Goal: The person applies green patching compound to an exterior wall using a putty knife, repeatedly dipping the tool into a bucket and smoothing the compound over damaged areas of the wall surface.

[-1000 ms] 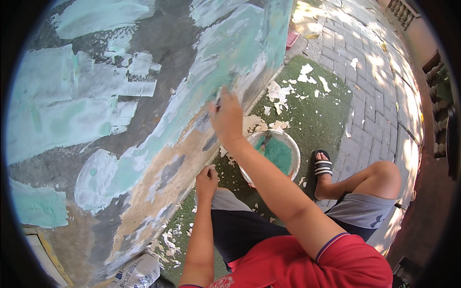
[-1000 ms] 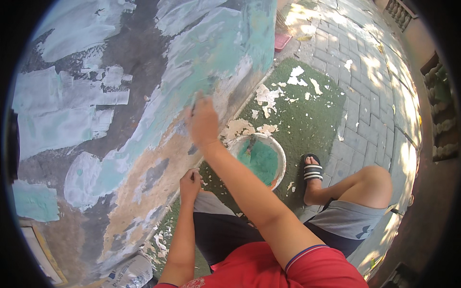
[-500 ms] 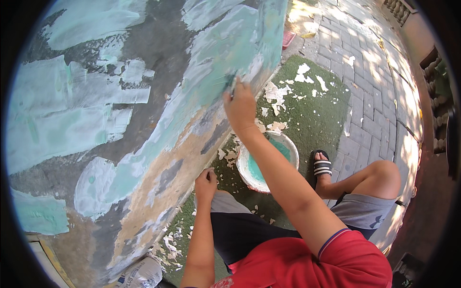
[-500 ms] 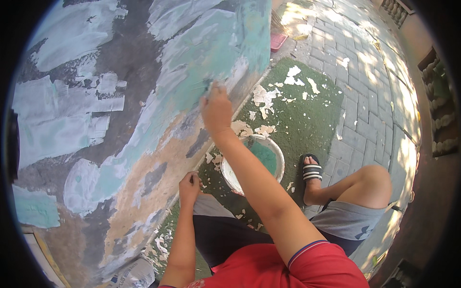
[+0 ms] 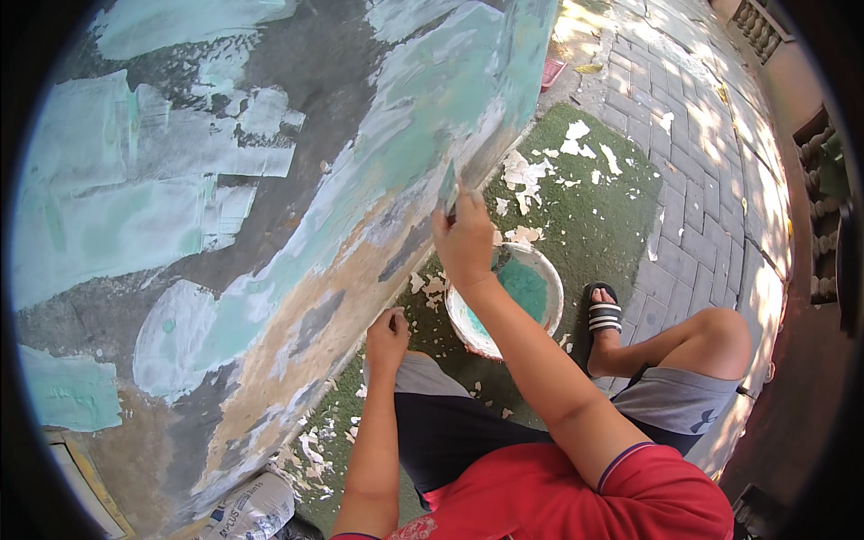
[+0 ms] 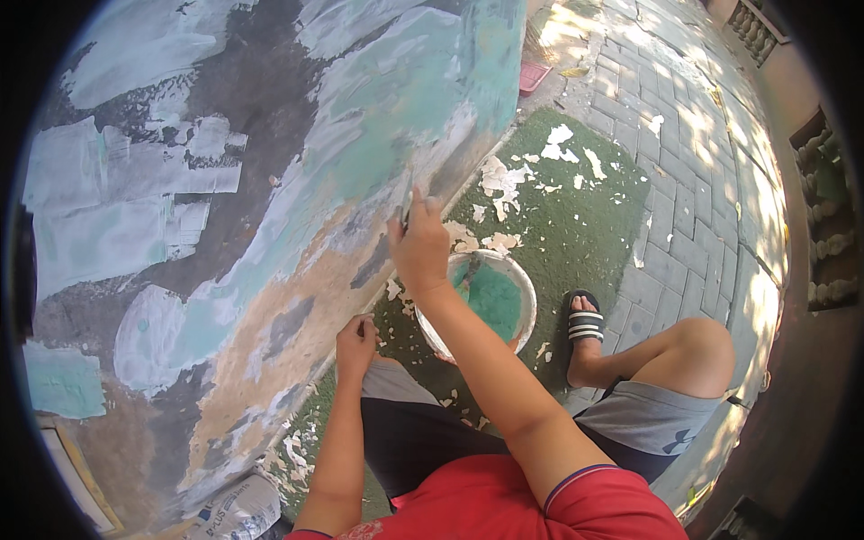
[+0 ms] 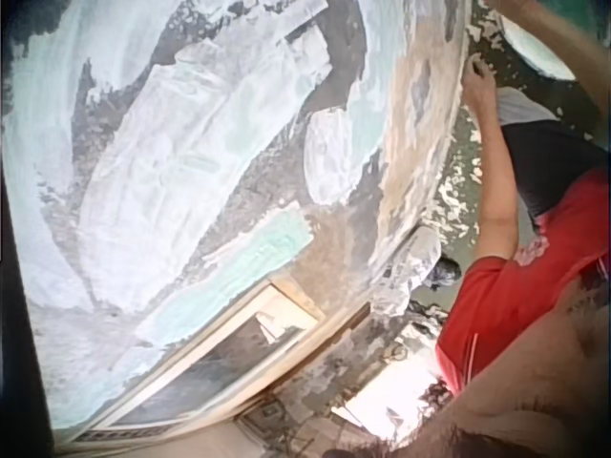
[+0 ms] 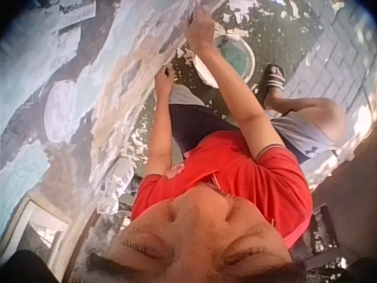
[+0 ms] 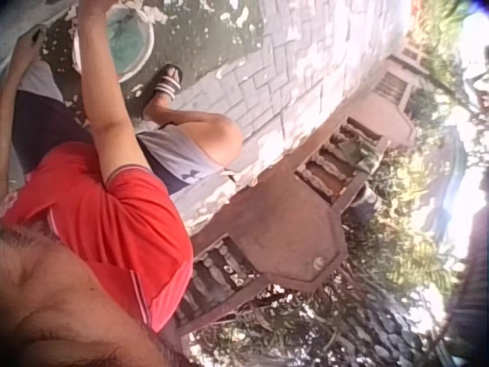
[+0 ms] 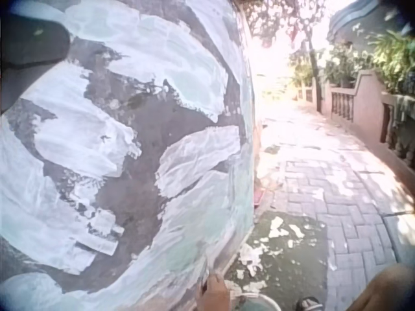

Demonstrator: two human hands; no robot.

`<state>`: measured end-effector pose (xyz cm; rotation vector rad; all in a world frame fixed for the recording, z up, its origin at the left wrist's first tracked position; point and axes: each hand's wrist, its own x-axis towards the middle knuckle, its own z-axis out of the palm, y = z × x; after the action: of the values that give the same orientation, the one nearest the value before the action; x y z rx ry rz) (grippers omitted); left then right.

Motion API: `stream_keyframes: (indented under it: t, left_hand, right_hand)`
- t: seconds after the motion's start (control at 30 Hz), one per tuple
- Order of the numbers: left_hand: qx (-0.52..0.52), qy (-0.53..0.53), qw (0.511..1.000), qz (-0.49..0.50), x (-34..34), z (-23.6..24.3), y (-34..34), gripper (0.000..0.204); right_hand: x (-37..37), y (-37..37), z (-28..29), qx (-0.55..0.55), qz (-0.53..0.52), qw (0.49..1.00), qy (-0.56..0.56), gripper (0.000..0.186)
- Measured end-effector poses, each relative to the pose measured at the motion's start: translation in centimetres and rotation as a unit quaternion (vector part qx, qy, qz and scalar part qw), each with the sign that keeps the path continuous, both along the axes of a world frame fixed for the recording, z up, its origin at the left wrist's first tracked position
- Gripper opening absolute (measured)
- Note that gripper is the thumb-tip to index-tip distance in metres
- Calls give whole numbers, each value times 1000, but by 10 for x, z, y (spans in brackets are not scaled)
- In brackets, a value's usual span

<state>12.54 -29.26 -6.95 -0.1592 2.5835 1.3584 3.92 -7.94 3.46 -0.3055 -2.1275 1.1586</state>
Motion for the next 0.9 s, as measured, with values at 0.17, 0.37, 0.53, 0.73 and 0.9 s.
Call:
stream_keyframes:
  t: [0.17, 0.37, 0.53, 0.73, 0.9]
  left_hand:
    - [-85, 159, 982, -49, 2, -9, -10, 26]
    - [-124, 63, 989, -50, 2, 14, -1, 24]
    - [-18, 9, 1000, 5, 6, -6, -12, 23]
    - [-57, 109, 992, 14, 6, 21, 20, 24]
    - [-42, 78, 993, -74, -1, 12, 22, 28]
  right_hand:
    - [1, -91, 16, 21, 62, 997, 32, 58]
    - [55, -86, 42, -49, 120, 991, 36, 53]
    - [0, -29, 14, -22, 14, 1000, -3, 58]
    - [13, -94, 51, 26, 34, 993, 109, 54]
    - [62, -54, 68, 12, 67, 997, 40, 19]
